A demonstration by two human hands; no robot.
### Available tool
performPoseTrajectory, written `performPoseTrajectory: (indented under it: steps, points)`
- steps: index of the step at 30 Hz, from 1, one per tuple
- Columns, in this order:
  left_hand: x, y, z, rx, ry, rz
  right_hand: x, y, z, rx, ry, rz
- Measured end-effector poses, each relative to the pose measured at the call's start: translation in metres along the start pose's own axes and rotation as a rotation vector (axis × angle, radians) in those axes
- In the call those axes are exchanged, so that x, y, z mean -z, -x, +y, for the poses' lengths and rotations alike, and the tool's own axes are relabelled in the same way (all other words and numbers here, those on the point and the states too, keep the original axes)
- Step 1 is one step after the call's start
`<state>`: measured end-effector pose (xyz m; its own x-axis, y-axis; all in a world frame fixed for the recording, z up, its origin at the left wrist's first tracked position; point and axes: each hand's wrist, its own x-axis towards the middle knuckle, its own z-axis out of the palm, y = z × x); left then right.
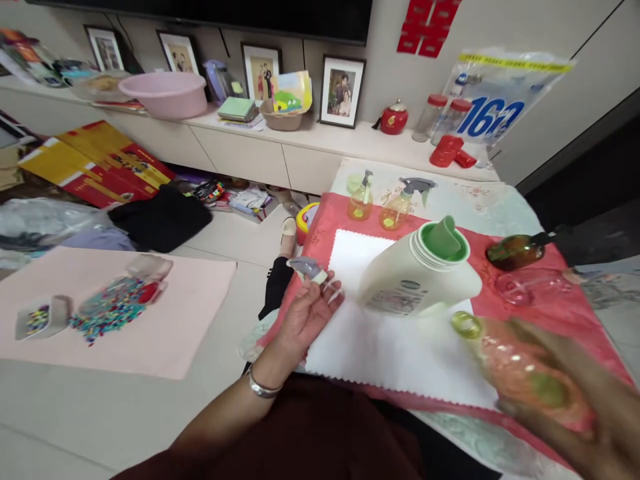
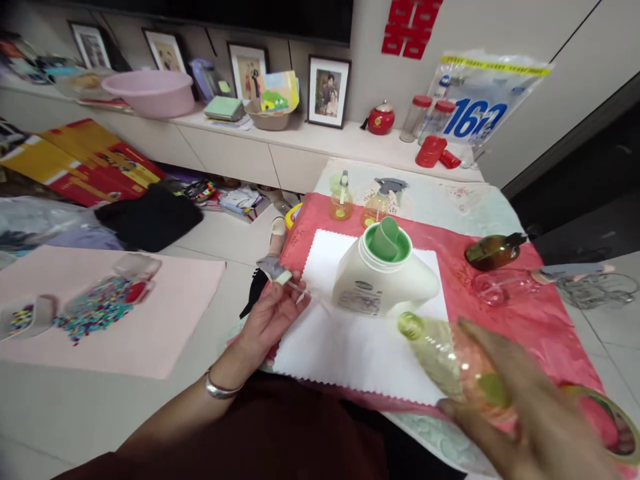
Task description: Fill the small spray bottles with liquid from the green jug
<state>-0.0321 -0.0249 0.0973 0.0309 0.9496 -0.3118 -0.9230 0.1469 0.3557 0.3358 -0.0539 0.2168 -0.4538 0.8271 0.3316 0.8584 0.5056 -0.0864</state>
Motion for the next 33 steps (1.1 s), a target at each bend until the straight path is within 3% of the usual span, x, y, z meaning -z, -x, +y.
performPoseTrajectory:
  steps: [3,6,10,21,30,33]
  points:
    - [-0.009,0.003,0.012,-0.091,-0.038,-0.037,-0.034,0.022,-0.035,-0.067,-0.169,-0.192]
    - [-0.017,0.007,0.017,-0.131,-0.065,-0.085,-0.062,0.031,-0.064,-0.162,-0.322,-0.231]
    - [-0.024,0.012,0.016,-0.131,-0.054,-0.123,-0.082,0.030,-0.085,-0.261,-0.446,-0.279]
    - [-0.029,0.017,0.016,-0.194,-0.144,-0.106,-0.096,0.026,-0.091,-0.297,-0.496,-0.275]
    - [-0.035,0.029,-0.016,0.010,-0.206,-0.144,-0.106,0.016,-0.109,-0.365,-0.599,-0.196]
    - [-0.035,0.032,-0.026,0.018,-0.252,-0.137,-0.106,0.011,-0.116,-0.360,-0.637,-0.164]
